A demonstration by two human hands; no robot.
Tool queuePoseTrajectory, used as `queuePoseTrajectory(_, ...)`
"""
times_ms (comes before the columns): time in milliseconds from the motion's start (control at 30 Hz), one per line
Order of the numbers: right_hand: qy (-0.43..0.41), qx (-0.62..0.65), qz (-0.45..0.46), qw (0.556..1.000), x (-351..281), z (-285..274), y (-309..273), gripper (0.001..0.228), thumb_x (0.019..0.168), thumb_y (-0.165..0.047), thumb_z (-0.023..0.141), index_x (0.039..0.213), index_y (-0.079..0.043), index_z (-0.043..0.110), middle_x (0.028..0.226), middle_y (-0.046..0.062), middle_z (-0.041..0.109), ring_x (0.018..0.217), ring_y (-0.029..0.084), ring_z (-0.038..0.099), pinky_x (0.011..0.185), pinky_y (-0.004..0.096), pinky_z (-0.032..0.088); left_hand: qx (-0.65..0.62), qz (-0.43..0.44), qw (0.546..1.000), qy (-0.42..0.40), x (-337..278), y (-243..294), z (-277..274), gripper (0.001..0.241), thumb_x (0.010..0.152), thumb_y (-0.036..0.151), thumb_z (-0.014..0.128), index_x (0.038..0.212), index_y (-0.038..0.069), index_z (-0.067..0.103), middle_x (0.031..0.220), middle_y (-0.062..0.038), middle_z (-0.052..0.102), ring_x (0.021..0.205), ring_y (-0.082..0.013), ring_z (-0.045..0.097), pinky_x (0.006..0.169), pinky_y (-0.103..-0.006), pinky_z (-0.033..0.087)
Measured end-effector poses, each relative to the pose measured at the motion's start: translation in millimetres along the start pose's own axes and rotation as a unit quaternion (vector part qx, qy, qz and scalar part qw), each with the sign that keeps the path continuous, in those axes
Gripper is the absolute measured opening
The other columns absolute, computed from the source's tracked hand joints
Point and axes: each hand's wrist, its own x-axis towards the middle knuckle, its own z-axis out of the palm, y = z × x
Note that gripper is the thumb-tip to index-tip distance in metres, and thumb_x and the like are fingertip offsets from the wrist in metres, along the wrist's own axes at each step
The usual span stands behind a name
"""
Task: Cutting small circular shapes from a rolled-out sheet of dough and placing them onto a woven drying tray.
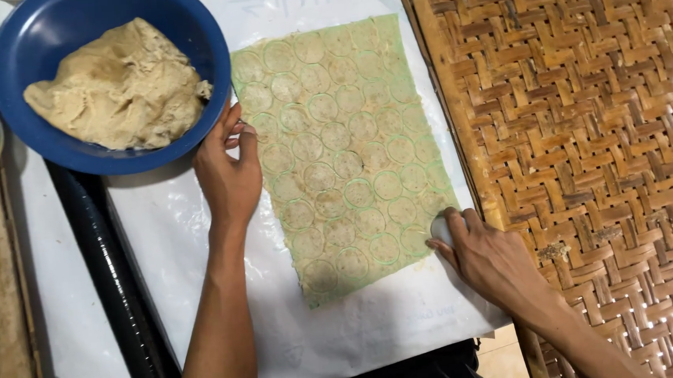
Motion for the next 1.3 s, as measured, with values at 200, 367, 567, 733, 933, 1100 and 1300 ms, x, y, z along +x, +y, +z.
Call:
queuePoseTrajectory(200,-0.002,0.131,0.046,0.99,-7.8,-0.3,-4.9,0.059,0.098,-0.06,0.031,0.127,-0.009,0.039,0.082,0.016,0.072,0.039,0.02,0.059,0.032,0.032,0.049,0.056,-0.004,0.998,-0.024,-0.7,0.6,-11.7,0.041,0.092,-0.008,0.046,0.13,-0.007,0.062,0.123,-0.016,0.074,0.108,-0.029,0.073,0.093,-0.0365,0.058)
queuePoseTrajectory(367,0.106,0.242,0.137,0.955,-32.3,-23.8,-25.7,0.048,0.1,-0.039,0.045,0.13,-0.001,0.046,0.066,0.017,0.073,0.038,0.025,0.063,0.036,0.037,0.048,0.184,-0.002,0.983,-0.025,-9.8,3.2,-20.5,0.039,0.089,-0.004,0.059,0.127,-0.006,0.067,0.12,-0.022,0.072,0.101,-0.0371,0.07,0.091,-0.0442,0.055)
queuePoseTrajectory(567,0.047,0.313,0.219,0.923,-54.5,-27.8,-61.7,0.048,0.102,-0.04,0.034,0.133,-0.005,0.041,0.063,0.019,0.072,0.05,0.031,0.07,0.047,0.044,0.055,0.239,-0.014,0.97,-0.031,-4.3,-0.7,-15.0,0.033,0.092,0.007,0.067,0.125,0.007,0.073,0.104,-0.014,0.077,0.086,-0.03,0.072,0.079,-0.0421,0.057)
queuePoseTrajectory(733,0.058,0.354,0.255,0.898,-61.4,-38.0,-88.8,0.046,0.101,-0.038,0.04,0.135,-0.007,0.045,0.066,0.022,0.073,0.057,0.037,0.072,0.056,0.048,0.052,0.225,-0.01,0.974,0.024,-8.5,6.8,-15.7,0.009,0.089,0.008,0.072,0.097,0.012,0.074,0.085,-0.005,0.077,0.075,-0.0279,0.069,0.071,-0.0435,0.052)
queuePoseTrajectory(933,0.035,0.352,0.273,0.895,-59.9,-45.8,-99.0,0.051,0.101,-0.042,0.036,0.137,-0.007,0.042,0.071,0.024,0.075,0.061,0.038,0.074,0.06,0.048,0.054,0.166,-0.034,0.983,0.066,-12.6,11.8,-23.5,0.01,0.094,0.007,0.063,0.092,0.004,0.072,0.087,-0.01,0.078,0.068,-0.0282,0.071,0.066,-0.0414,0.054)
queuePoseTrajectory(1100,0.059,0.347,0.259,0.899,-57.2,-43.2,-98.9,0.05,0.101,-0.041,0.038,0.137,-0.006,0.043,0.084,0.024,0.076,0.071,0.04,0.076,0.066,0.05,0.056,0.174,-0.064,0.982,0.029,-22.3,13.6,-29.1,0.015,0.092,0.005,0.062,0.099,0.0,0.075,0.095,-0.015,0.074,0.079,-0.0296,0.069,0.076,-0.0414,0.054)
queuePoseTrajectory(1300,0.031,0.369,0.269,0.889,-55.8,-48.4,-95.6,0.046,0.102,-0.038,0.04,0.138,-0.01,0.044,0.076,0.021,0.075,0.065,0.035,0.074,0.066,0.046,0.054,0.237,-0.051,0.97,-0.005,-21.1,17.3,-24.5,0.022,0.084,0.013,0.08,0.104,0.004,0.078,0.096,-0.01,0.073,0.084,-0.0254,0.068,0.08,-0.0392,0.055)
